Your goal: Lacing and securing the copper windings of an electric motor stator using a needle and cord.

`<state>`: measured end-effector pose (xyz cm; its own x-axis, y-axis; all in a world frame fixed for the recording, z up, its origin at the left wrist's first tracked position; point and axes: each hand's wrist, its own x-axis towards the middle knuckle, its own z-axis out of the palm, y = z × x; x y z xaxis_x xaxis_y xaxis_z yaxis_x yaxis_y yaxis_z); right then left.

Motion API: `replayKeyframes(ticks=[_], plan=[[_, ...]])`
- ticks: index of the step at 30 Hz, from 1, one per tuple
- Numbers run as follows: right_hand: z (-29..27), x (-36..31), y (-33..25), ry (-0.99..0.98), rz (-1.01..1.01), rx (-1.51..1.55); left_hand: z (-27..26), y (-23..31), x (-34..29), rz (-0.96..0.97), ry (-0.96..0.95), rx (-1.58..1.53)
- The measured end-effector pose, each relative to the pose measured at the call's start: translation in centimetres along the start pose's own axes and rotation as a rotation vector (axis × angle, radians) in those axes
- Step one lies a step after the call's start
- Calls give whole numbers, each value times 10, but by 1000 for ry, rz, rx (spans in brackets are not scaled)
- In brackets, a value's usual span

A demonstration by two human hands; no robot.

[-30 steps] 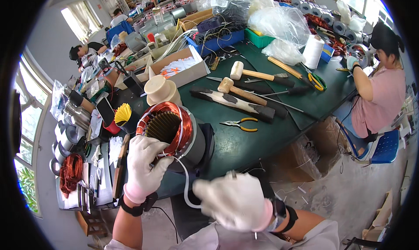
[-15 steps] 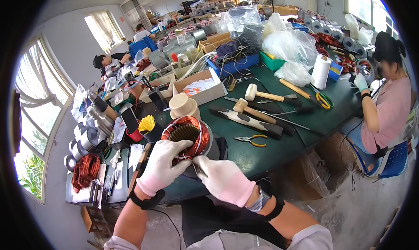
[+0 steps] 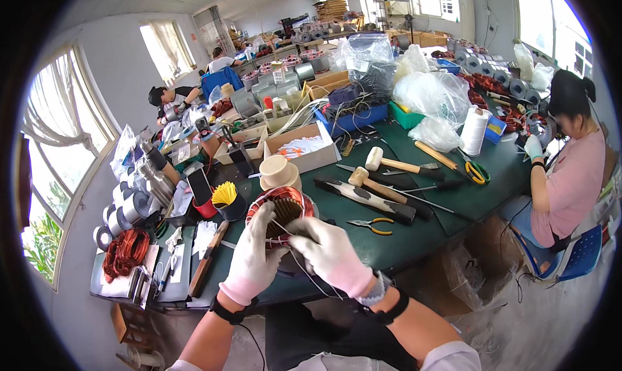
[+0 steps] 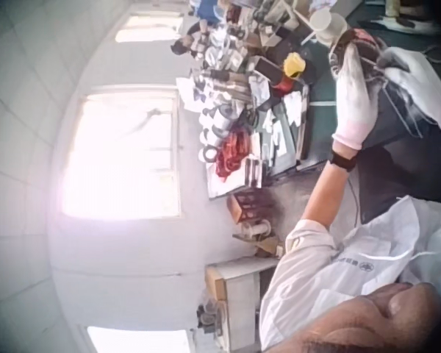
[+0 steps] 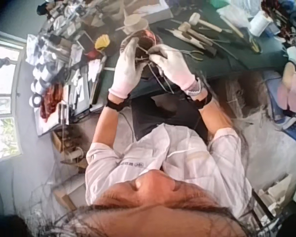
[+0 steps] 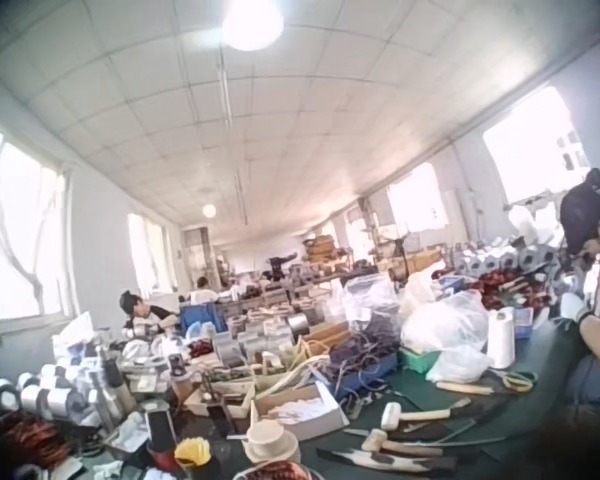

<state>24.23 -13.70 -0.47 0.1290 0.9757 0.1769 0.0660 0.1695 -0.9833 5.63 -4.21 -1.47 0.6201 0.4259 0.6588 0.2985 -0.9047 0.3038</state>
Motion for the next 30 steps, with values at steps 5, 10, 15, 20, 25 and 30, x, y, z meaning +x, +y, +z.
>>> replayKeyframes(ticks=[5, 10, 15, 20, 25, 30], plan=[[-16, -59, 72, 356, -266, -664, 12, -2, 0, 34, -72, -8], [16, -55, 35, 322, -122, -61, 9, -5, -5, -5, 31, -87], [-9, -37, 2, 193, -465, -270, 8, -6, -5, 55, -10, -73], [-35, -72, -52, 89, -781, 16, 7, -10, -10, 35, 19, -60], [-76, -187, 27, 131, 435, -307, 0, -3, -7, 41, 8, -60], [-230, -331, 247, 165, 228, -1186, 7, -9, -5, 51, 6, -83]])
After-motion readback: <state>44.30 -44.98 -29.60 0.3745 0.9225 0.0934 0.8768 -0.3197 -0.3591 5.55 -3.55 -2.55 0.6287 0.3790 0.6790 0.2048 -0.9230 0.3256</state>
